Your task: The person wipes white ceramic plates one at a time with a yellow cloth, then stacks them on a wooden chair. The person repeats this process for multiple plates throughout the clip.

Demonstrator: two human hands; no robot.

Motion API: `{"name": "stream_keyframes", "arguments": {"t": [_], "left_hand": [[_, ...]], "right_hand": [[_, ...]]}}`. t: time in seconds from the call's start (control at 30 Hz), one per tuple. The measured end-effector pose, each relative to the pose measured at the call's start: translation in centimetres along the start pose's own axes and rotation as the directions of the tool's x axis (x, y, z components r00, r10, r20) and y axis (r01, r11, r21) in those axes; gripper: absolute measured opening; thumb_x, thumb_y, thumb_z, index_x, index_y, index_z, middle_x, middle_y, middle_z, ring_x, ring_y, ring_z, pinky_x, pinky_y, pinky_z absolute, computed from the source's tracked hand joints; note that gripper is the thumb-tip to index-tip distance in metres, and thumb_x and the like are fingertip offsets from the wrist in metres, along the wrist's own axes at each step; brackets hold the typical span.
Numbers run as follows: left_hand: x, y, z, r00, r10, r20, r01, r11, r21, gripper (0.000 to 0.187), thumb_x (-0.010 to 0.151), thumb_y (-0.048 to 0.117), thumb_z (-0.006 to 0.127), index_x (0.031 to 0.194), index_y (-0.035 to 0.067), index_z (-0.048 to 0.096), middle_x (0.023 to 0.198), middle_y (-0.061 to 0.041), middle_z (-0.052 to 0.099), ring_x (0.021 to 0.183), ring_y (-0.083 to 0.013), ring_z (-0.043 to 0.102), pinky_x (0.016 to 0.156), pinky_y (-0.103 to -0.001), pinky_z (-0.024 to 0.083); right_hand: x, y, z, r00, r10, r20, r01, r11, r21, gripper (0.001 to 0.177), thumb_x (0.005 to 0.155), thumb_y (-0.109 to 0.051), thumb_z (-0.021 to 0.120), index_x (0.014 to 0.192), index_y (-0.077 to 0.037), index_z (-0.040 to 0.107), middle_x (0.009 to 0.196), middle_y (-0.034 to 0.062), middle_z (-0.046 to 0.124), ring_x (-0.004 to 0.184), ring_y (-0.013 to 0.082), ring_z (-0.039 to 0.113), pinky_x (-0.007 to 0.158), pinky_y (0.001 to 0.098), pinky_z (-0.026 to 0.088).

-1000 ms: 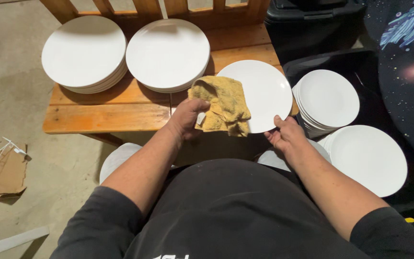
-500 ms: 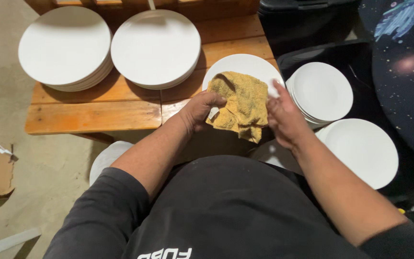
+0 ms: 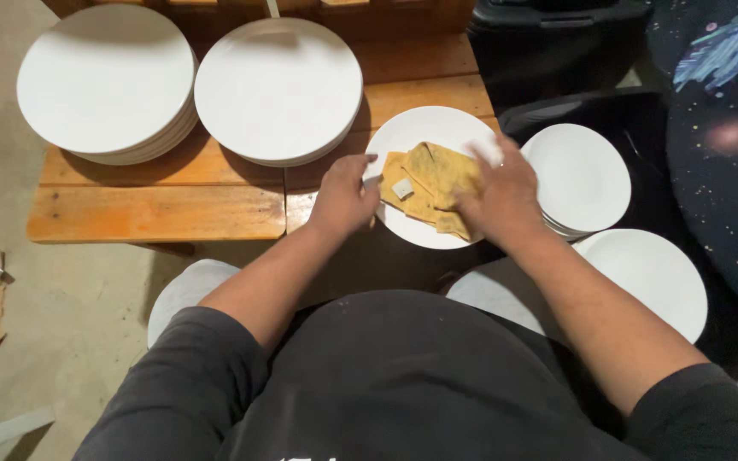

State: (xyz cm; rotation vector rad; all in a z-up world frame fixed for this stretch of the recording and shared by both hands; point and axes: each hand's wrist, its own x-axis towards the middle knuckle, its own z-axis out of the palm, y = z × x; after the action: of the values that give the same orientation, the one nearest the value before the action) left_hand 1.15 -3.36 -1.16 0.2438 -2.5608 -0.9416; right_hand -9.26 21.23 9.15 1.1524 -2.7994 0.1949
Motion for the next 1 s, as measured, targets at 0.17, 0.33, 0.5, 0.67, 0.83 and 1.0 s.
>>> {"name": "stream_keyframes", "arguments": {"t": [0.17,0.33,0.5,0.67,0.83,1.0], "left_hand": [[-1.9,1.0,-2.2,0.908,-0.181,0.379,0.105,0.971,0.213,0.143,0.06,0.072,0.083,0.159,0.002,0.009,0.165,-0.019,0.022,0.143,-0.0391,0.032,0.118,-0.055,0.024],[-0.8,2.8,-3.8,0.835,-0.26,0.485,0.093,0.936,0.34,0.154,0.057,0.083,0.079,0.159,0.0,0.0,0.167,-0.016,0.014,0.148,-0.0389,0.022,0.121,-0.055,0.017],[-0.6,2.6,-3.7,0.814,-0.283,0.507,0.12,0.937,0.329,0.152,0.058,0.085,0.076,0.16,0.001,-0.001,0.168,-0.016,0.013,0.149,-0.0382,0.021,0.121,-0.054,0.016],[-0.6,1.5,-3.0,0.82,-0.274,0.503,0.117,0.94,0.321,0.149,0.057,0.083,0.078,0.161,0.006,0.006,0.168,-0.015,0.015,0.151,-0.0355,0.022,0.121,-0.052,0.019],[-1.0,0.9,-2.5,0.903,-0.176,0.392,0.065,0.958,0.281,0.137,0.066,0.079,0.078,0.16,0.004,0.013,0.165,-0.017,0.018,0.144,-0.0405,0.024,0.115,-0.056,0.019],[-0.8,2.0,-3.6,0.82,-0.251,0.513,0.082,0.94,0.33,0.12,0.061,0.082,0.077,0.149,0.006,0.046,0.154,-0.017,0.041,0.148,-0.0347,0.029,0.121,-0.053,0.021]], "right_hand": [[2.4,-1.1,2.1,0.835,-0.18,0.52,0.284,0.95,-0.127,0.082,0.088,-0.065,0.053,0.159,-0.033,0.028,0.17,0.0115,0.005,0.155,0.0342,-0.001,0.123,0.056,0.003],[6.5,-1.6,4.3,0.919,-0.161,0.361,0.17,0.985,0.005,0.079,0.096,-0.059,0.047,0.162,-0.023,0.024,0.171,0.0153,0.004,0.157,0.0385,-0.001,0.124,0.0571,0.003],[10.6,-4.8,7.6,0.942,0.082,0.325,-0.085,0.996,-0.006,0.085,0.094,-0.051,0.046,0.165,-0.017,0.015,0.171,0.0147,0.0,0.155,0.0442,-0.003,0.116,0.0605,0.002],[4.4,-5.6,7.6,0.868,-0.377,0.324,0.369,0.925,0.089,0.069,0.103,-0.044,0.04,0.162,-0.012,0.026,0.169,0.0177,0.015,0.154,0.0439,0.014,0.121,0.0626,0.015],[0.6,-4.8,6.2,0.782,-0.484,0.393,0.478,0.87,0.122,0.07,0.101,-0.046,0.041,0.16,-0.013,0.027,0.167,0.0152,0.017,0.154,0.0431,0.013,0.12,0.0625,0.015],[5.7,-8.2,6.7,0.872,-0.265,0.412,0.269,0.962,0.051,0.073,0.101,-0.049,0.039,0.161,-0.01,0.022,0.17,0.0161,0.013,0.153,0.0446,0.01,0.117,0.0644,0.013]]}}
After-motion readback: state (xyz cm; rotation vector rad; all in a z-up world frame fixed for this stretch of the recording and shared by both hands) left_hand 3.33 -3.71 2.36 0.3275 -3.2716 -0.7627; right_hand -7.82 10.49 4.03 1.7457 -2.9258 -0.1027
